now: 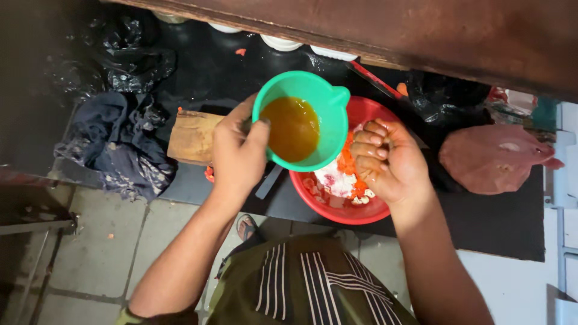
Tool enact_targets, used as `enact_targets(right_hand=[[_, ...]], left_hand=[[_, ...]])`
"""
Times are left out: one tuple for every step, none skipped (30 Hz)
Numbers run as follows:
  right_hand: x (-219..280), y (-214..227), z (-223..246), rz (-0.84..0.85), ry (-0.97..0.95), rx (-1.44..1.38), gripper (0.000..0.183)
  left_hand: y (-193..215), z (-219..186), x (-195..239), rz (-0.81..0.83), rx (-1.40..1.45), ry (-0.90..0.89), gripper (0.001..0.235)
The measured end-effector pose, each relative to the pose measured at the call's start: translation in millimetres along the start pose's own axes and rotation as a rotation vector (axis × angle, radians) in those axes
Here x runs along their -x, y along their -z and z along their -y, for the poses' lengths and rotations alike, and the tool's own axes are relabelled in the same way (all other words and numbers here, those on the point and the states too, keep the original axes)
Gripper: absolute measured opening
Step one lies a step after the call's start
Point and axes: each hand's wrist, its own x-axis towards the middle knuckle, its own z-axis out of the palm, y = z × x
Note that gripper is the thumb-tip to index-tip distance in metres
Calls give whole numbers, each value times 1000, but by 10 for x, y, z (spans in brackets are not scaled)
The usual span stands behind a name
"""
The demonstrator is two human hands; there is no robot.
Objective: The person adds white powder from a spoon and orange liquid from a mug into a bowl of orange food, then mixes the ingredients by hand and turns on a stove burner.
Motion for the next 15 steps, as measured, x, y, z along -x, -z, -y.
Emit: enact_targets(right_hand=[[17, 52, -11, 19, -2, -31, 25], [44, 110, -22, 37, -6, -62, 25], [69, 169, -27, 33, -6, -63, 25], [100, 234, -33, 34, -9, -62, 24], [133, 305, -42, 35, -11, -61, 23], [169, 378, -52, 29, -10, -62, 23], [205, 457, -69, 2, -15, -78, 23], [235, 531, -73, -25, -20, -91, 22], [266, 606, -81, -30, -20, -88, 22], [278, 680, -100, -62, -6, -65, 23], [276, 745, -116, -93, 7, -41, 24], [251, 799, -142, -94, 4, -41, 24], [221, 841, -175, -135, -7, 1, 25], [212, 873, -207, -177, -13, 43, 27], [180, 890, -228, -180, -13, 43, 27]], left_hand=[[8, 7, 7, -29, 2, 4, 40], [15, 10, 22, -59, 3, 10, 41], [27, 9, 35, -59, 4, 14, 41], [45, 3, 52, -75, 46, 123, 43], [58, -4, 67, -91, 88, 233, 45], [65, -11, 82, -90, 91, 238, 45], [73, -20, 99, -93, 126, 255, 45], [73, -24, 105, -99, 163, 271, 45], [70, -22, 108, -100, 168, 274, 45], [79, -19, 123, -94, 155, 208, 45], [89, -11, 140, -87, 142, 142, 44], [103, 0, 148, -90, 141, 144, 44], [113, 16, 157, -93, 139, 174, 45], [114, 37, 171, -93, 141, 205, 45], [122, 55, 184, -92, 142, 207, 45]])
